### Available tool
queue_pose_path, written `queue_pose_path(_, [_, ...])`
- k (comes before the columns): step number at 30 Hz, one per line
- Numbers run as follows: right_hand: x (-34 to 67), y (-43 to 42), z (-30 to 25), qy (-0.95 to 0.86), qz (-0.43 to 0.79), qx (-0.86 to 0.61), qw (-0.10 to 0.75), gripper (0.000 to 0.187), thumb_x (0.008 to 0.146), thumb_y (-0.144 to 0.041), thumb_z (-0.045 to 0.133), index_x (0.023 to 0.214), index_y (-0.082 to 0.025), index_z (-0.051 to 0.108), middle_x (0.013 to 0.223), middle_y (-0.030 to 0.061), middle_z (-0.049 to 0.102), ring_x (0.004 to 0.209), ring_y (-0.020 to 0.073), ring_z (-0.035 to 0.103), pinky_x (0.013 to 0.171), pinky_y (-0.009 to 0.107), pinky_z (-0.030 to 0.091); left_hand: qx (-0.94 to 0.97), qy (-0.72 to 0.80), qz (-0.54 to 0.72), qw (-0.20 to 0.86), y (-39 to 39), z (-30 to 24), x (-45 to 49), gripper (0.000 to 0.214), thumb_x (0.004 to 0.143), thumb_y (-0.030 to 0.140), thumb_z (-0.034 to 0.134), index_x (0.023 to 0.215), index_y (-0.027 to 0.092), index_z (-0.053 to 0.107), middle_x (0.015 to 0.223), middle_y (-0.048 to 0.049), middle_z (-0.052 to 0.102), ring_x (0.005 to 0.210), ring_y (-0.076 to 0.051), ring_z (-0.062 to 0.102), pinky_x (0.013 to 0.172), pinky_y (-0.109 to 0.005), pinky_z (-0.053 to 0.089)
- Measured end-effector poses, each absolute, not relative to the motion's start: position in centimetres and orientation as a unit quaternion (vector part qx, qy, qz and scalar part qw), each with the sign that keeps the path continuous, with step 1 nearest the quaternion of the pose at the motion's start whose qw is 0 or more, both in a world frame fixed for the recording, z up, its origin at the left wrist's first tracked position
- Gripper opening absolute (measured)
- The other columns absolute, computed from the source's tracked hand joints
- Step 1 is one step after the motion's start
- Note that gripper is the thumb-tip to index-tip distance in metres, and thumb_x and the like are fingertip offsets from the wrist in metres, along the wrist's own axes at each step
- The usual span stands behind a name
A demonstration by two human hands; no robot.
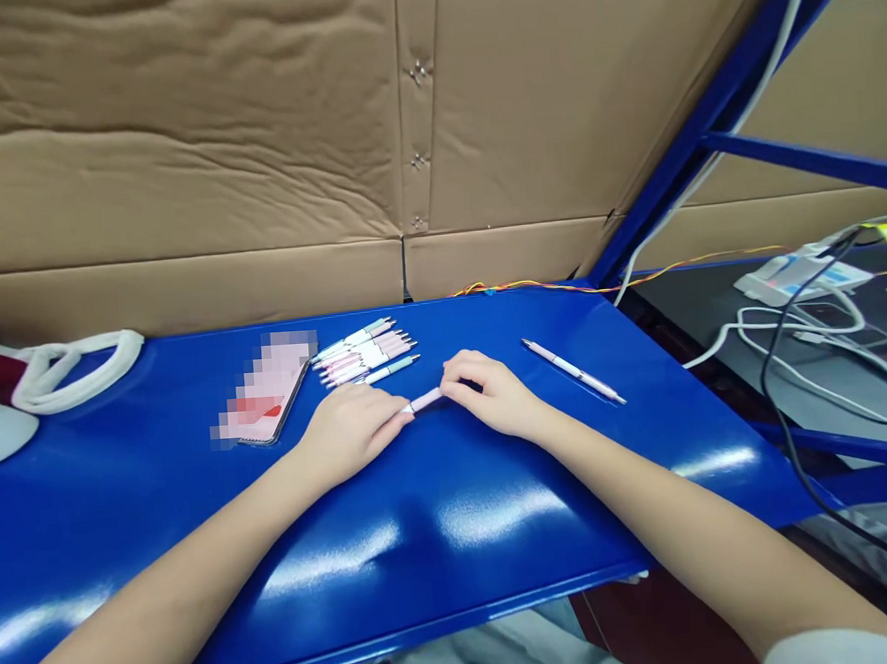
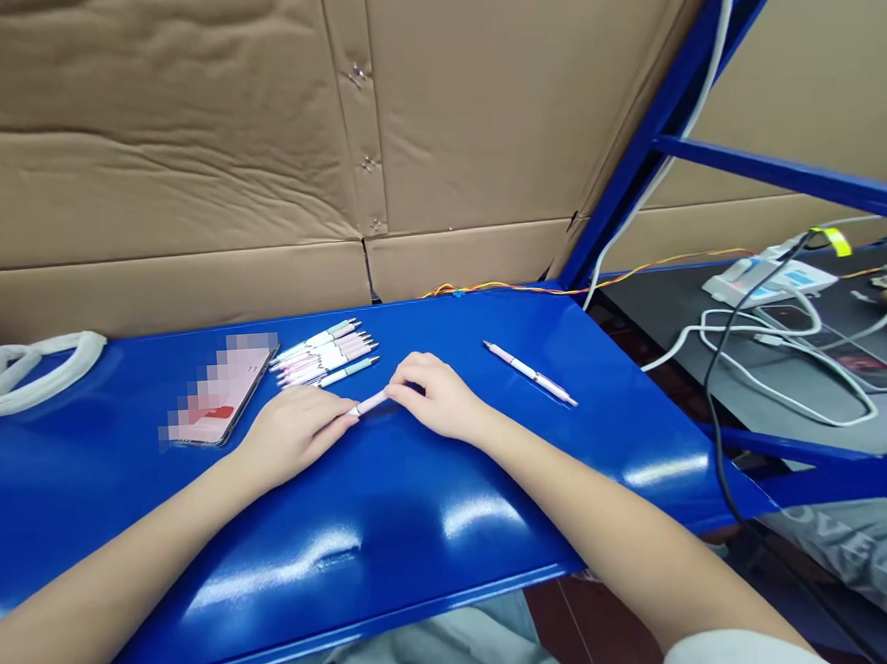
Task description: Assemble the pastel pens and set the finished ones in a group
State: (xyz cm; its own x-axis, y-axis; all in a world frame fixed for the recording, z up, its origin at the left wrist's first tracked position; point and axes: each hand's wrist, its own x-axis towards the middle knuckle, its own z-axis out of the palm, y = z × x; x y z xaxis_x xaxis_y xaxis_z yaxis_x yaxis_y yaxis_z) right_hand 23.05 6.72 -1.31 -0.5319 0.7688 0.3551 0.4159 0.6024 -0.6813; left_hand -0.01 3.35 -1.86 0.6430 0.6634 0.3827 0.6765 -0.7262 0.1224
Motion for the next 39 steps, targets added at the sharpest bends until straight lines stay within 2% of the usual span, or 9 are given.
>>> queue_pose_path(5, [24.5,8.1,-0.5,-0.595,0.452,-0.467,0.473,0.023,0.081,-0.042,0.055,0.079,-0.019,0.054,0.082,0.0040,0.066,0.077,0.0178,0.062,0.071,0.031,0.049,-0.887,-0.407,-0.211,0.059,3.3,-1.3,0.1,0.031,0.093,0.039,0.043,0.097,0.021,0.068,0.095,-0.0062,0.068,0.089,-0.023,0.058,0.081,-0.040,0.040])
queue_pose_path(7, [25.5,9.1,-0.3,-0.550,0.440,-0.509,0.495,0.026,0.079,-0.045,0.057,0.081,-0.019,0.054,0.075,0.0038,0.066,0.072,0.0175,0.063,0.062,0.028,0.048,-0.857,-0.464,-0.205,0.095,3.8,-1.4,-0.4,0.029,0.092,0.037,0.044,0.098,0.021,0.068,0.096,-0.0071,0.067,0.091,-0.026,0.056,0.080,-0.040,0.040])
queue_pose_path(11, [27.4,10.5,-0.3,-0.615,0.295,-0.593,0.427,0.026,0.078,-0.043,0.058,0.074,-0.018,0.058,0.064,0.0021,0.062,0.060,0.0153,0.057,0.057,0.025,0.042,-0.821,-0.534,-0.156,0.128,4.8,-1.8,-1.3,0.027,0.089,0.035,0.047,0.102,0.020,0.066,0.099,-0.0081,0.066,0.093,-0.029,0.054,0.076,-0.040,0.039])
queue_pose_path(16, [28.4,10.7,-0.1,-0.690,0.111,-0.682,0.216,0.025,0.084,-0.039,0.048,0.072,-0.019,0.058,0.066,0.0027,0.063,0.062,0.0175,0.056,0.054,0.026,0.033,-0.822,-0.541,-0.126,0.126,5.0,-2.0,-1.3,0.027,0.089,0.034,0.048,0.104,0.020,0.065,0.098,-0.0086,0.066,0.092,-0.029,0.054,0.074,-0.040,0.038])
queue_pose_path(21, [28.6,10.7,0.5,-0.702,0.043,-0.705,0.088,0.021,0.085,-0.036,0.049,0.077,-0.019,0.059,0.076,0.0047,0.067,0.071,0.0199,0.060,0.057,0.026,0.033,-0.830,-0.529,-0.132,0.119,4.8,-1.9,-1.1,0.024,0.089,0.033,0.047,0.099,0.021,0.065,0.095,-0.0073,0.067,0.092,-0.028,0.055,0.075,-0.039,0.037])
queue_pose_path(28, [28.7,10.8,-0.2,-0.744,-0.033,-0.666,0.040,0.016,0.085,-0.034,0.054,0.084,-0.019,0.061,0.087,0.0070,0.067,0.081,0.0222,0.061,0.063,0.028,0.035,-0.849,-0.500,-0.140,0.099,5.0,-2.1,-1.3,0.021,0.089,0.030,0.048,0.096,0.019,0.064,0.093,-0.0059,0.068,0.087,-0.026,0.057,0.076,-0.039,0.038])
queue_pose_path(32, [28.0,10.2,-0.2,-0.746,-0.074,-0.656,0.087,0.021,0.085,-0.031,0.056,0.099,-0.016,0.060,0.098,0.0114,0.064,0.086,0.0252,0.059,0.067,0.031,0.037,-0.858,-0.483,-0.150,0.090,5.0,-2.1,-1.4,0.021,0.089,0.030,0.048,0.095,0.019,0.065,0.092,-0.0059,0.068,0.088,-0.025,0.058,0.079,-0.039,0.039])
queue_pose_path(36, [25.9,8.9,-0.6,-0.824,-0.012,-0.548,0.143,0.019,0.090,-0.028,0.049,0.097,-0.018,0.064,0.095,0.0086,0.063,0.090,0.0227,0.056,0.074,0.032,0.036,-0.870,-0.463,-0.152,0.081,4.8,-2.0,-1.2,0.022,0.092,0.028,0.044,0.097,0.020,0.064,0.091,-0.0051,0.067,0.087,-0.024,0.058,0.078,-0.039,0.040])
queue_pose_path(39, [24.5,7.9,-1.3,-0.884,0.019,-0.447,0.136,0.028,0.090,-0.033,0.052,0.114,-0.022,0.061,0.104,0.0082,0.060,0.092,0.0221,0.053,0.076,0.033,0.035,-0.873,-0.446,-0.177,0.086,4.8,-2.1,-1.1,0.025,0.094,0.027,0.041,0.098,0.019,0.064,0.092,-0.0054,0.067,0.086,-0.023,0.058,0.077,-0.038,0.040])
